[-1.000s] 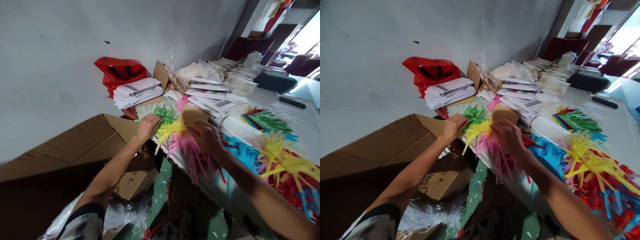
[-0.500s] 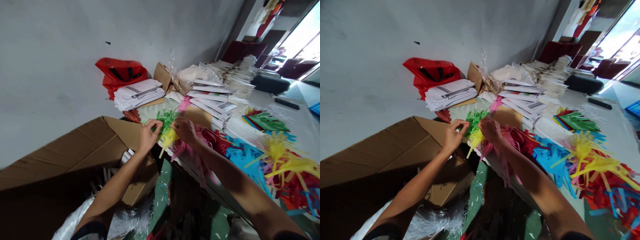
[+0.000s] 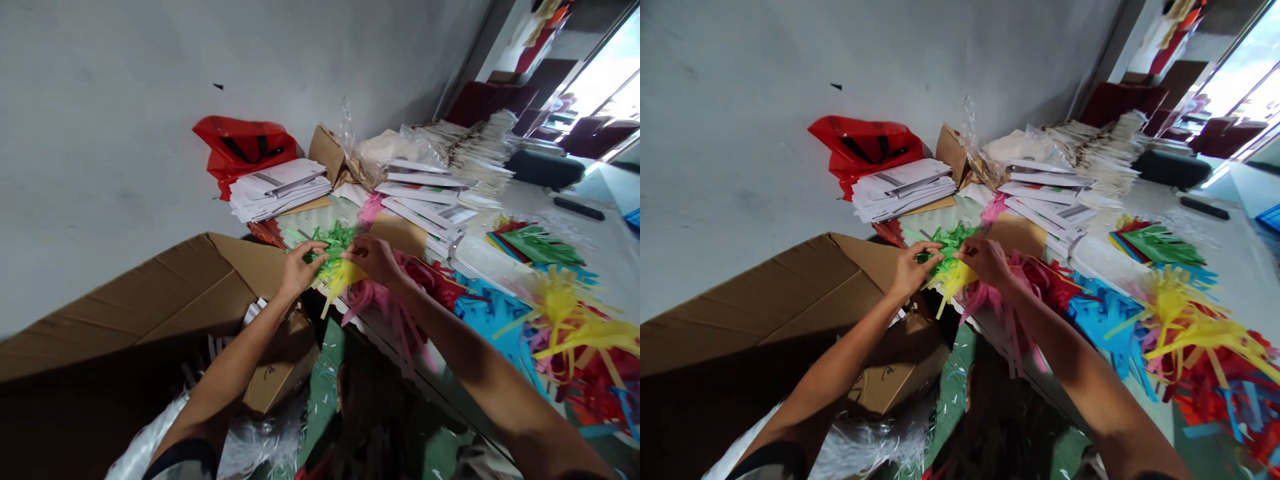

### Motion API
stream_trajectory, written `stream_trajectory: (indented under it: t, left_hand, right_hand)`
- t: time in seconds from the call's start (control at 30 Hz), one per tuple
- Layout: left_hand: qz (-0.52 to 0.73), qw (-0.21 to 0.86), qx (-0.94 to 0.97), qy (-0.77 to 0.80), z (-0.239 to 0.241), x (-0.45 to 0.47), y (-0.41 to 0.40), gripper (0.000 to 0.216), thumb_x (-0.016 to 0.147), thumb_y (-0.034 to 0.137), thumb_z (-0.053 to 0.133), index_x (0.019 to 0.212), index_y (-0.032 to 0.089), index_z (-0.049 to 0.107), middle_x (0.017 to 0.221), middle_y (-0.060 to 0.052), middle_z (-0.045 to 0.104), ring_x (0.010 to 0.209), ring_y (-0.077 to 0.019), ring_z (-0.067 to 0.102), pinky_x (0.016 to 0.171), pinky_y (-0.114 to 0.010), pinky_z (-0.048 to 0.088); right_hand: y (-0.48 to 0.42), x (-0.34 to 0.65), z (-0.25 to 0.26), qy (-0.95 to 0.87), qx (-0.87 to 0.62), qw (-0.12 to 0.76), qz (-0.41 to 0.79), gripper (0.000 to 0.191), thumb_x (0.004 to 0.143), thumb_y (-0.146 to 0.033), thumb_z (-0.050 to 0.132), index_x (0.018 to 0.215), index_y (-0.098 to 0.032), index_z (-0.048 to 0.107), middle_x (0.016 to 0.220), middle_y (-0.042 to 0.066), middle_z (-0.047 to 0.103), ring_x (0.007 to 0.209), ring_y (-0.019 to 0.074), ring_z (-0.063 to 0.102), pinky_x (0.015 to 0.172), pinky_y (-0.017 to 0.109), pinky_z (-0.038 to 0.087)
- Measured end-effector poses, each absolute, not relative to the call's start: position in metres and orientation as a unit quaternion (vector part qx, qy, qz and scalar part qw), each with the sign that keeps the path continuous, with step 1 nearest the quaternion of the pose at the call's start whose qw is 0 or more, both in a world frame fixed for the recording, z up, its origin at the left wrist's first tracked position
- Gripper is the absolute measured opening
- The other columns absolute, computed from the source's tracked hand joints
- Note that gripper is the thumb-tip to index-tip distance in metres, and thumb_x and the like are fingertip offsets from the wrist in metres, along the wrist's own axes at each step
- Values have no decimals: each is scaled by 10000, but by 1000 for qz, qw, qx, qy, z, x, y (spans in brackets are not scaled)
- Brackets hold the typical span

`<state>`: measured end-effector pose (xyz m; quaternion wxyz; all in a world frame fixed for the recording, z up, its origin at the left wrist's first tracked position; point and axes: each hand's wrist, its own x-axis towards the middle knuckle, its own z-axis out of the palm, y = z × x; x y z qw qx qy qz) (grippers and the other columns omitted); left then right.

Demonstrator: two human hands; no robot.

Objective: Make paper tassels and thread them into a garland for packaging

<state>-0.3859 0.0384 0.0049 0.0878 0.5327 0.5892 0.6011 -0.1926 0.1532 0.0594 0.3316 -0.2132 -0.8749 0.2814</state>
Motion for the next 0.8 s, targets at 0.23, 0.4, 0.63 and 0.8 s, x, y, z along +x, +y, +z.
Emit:
stream_trajectory:
  t: [0.23,0.4,0.63,0.8]
  left_hand:
    - [634,128,505,571,6,-396,43,336,760,520,889,820,195,826,821,-55,776,702,-163,651,702,-311,547]
    - [644,138,492,570,10,-403,44,321,753,505,899,841,201,840,846,-59,797,718,-167,669,690,-302,538]
    - [599,167,539,568,15,-411,43,458,802,549,858,1105,209,818,1036,-98,815,870,-222,738,779,-335,585]
    - [490,49,640,589,6,-411,47,409,862,588,791,1035,218,805,975,-91,781,900,-232,712,841,-360,571]
  right_hand:
    - [171,-182,59,-856,-195,348,330,305,884,-456,753,739,-188,748,811,21,684,712,144,611,684,258,442]
    - [177,-175,61,-847,-189,358,343,297,879,-450,763,738,-189,750,840,26,674,711,139,603,671,256,447]
    - [184,-174,65,-826,-184,398,355,277,901,-444,750,777,-196,752,865,24,659,696,132,585,675,263,456]
    - [175,-184,79,-821,-194,409,348,274,886,-463,762,812,-200,754,896,31,674,684,130,595,684,272,476]
